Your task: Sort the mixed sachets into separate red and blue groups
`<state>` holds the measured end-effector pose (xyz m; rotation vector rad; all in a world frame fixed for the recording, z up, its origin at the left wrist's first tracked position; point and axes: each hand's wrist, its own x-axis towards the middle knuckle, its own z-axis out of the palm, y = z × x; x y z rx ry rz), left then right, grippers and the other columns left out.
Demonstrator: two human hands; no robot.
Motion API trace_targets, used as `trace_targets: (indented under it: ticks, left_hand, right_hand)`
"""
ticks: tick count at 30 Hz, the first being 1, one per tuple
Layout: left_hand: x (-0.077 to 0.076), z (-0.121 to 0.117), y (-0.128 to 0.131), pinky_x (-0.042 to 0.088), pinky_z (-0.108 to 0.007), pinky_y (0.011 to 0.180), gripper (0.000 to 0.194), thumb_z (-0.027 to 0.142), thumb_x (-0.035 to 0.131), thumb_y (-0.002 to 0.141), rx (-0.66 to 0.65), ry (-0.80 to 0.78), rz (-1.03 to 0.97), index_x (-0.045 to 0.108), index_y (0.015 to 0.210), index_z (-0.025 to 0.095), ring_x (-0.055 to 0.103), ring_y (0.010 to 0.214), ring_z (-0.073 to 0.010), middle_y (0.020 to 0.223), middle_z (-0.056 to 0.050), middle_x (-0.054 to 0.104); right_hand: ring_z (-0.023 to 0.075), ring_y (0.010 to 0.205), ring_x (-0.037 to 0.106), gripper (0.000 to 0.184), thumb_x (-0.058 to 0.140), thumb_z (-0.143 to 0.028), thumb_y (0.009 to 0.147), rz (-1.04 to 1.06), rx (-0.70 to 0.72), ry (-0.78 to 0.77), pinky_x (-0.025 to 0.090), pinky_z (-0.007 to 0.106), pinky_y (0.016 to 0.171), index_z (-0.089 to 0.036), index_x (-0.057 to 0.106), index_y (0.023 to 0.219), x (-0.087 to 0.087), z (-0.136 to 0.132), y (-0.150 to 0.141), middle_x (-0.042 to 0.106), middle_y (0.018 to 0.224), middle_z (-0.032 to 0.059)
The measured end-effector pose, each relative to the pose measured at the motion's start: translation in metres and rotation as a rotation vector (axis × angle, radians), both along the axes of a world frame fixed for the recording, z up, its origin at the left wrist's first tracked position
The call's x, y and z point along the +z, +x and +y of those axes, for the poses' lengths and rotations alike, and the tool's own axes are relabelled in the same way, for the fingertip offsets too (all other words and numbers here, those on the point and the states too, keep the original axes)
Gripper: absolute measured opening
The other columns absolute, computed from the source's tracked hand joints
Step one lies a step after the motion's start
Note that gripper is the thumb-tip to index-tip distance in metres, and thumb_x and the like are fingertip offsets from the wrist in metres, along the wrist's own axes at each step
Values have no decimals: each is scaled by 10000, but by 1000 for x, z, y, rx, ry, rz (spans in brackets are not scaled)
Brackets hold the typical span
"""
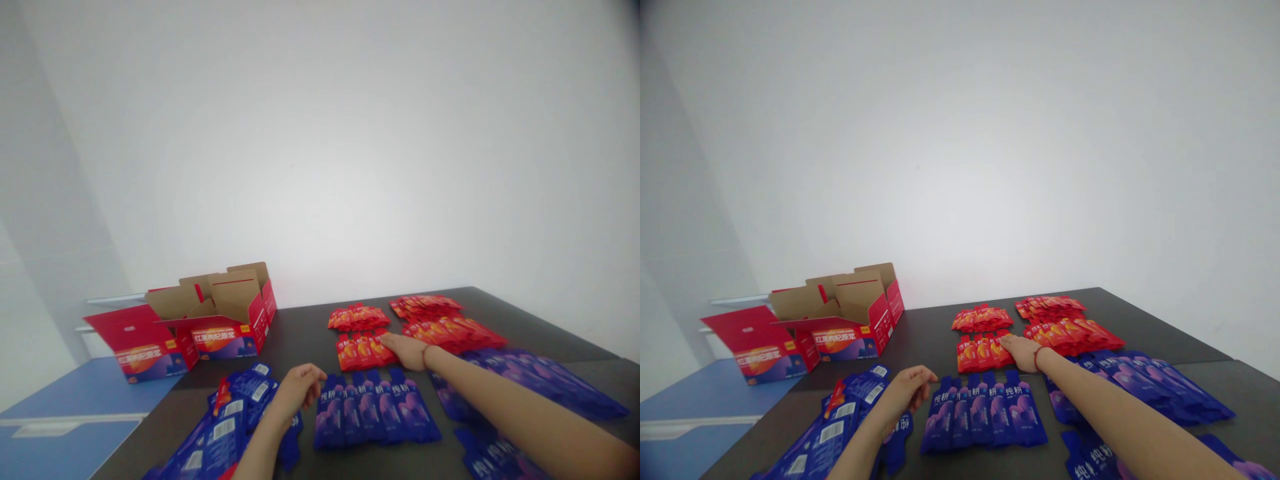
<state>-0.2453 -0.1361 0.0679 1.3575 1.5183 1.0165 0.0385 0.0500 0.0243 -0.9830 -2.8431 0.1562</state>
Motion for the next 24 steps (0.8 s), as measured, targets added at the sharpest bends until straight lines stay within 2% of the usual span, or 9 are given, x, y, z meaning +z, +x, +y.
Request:
trace_targets:
  ticks: [2,4,7,8,10,12,15,19,24]
  left_hand:
    - [3,0,-5,290,-196,403,331,442,409,768,8,-16,97,575,836,164,434,419,-92,548,45,544]
    - [11,-2,-17,357,-213,466,271,364,392,793,66,6,332,576,812,166,524,521,-121,620,12,593]
    - [24,-10,-45,428,-256,681,207,255,403,821,296,24,874,589,825,164,610,805,-176,835,-60,664]
    - [26,-14,-55,426,-286,748,205,234,411,824,378,1,1007,594,868,152,607,893,-207,918,-97,665]
    - [26,-23,-74,415,-361,815,250,222,423,826,520,-100,1149,582,984,111,579,1007,-281,1035,-172,636]
    - [19,-29,-87,409,-420,833,318,257,435,832,604,-210,1177,558,1057,71,556,1050,-333,1073,-217,614]
    - [5,-32,-99,390,-472,864,409,354,440,846,674,-310,1198,540,1097,48,539,1074,-355,1084,-229,608]
    - [-9,-30,-105,369,-485,866,429,364,425,859,721,-281,1238,526,1113,34,532,1085,-362,1114,-253,584]
    - [-11,-33,-113,377,-462,824,361,275,360,880,812,-277,1204,521,1093,32,557,1046,-357,1055,-263,607]
  right_hand:
    - [265,1257,426,574,447,-83,731,-3,-9,-14,307,377,1064,-19,480,1301,-2,4,-2,471,1340,209]
    - [269,1257,426,582,449,-87,723,-4,-19,-13,301,386,1068,-25,482,1301,-4,6,-5,474,1339,207]
    - [283,1267,408,608,476,-91,706,-2,-29,5,288,395,1074,-38,475,1311,-9,3,-10,460,1352,206]
    - [288,1267,408,602,479,-91,710,-2,-33,11,291,396,1071,-37,477,1309,-9,0,-12,460,1350,209]
    - [299,1261,413,569,469,-94,733,0,-44,21,301,400,1064,-31,489,1299,-10,-4,-15,466,1340,220]
    - [306,1251,426,533,450,-91,757,2,-57,31,312,401,1057,-24,506,1283,-8,-8,-17,478,1326,230]
    - [298,1226,457,490,415,-84,784,8,-70,48,329,388,1046,-17,536,1254,-3,-11,-19,505,1298,234]
    - [292,1210,476,493,375,-66,792,19,-84,71,340,397,1036,5,523,1256,3,-14,-24,504,1294,243]
    - [267,1203,486,492,382,-59,780,47,-54,90,338,370,1039,-11,538,1244,5,-24,-39,522,1288,219]
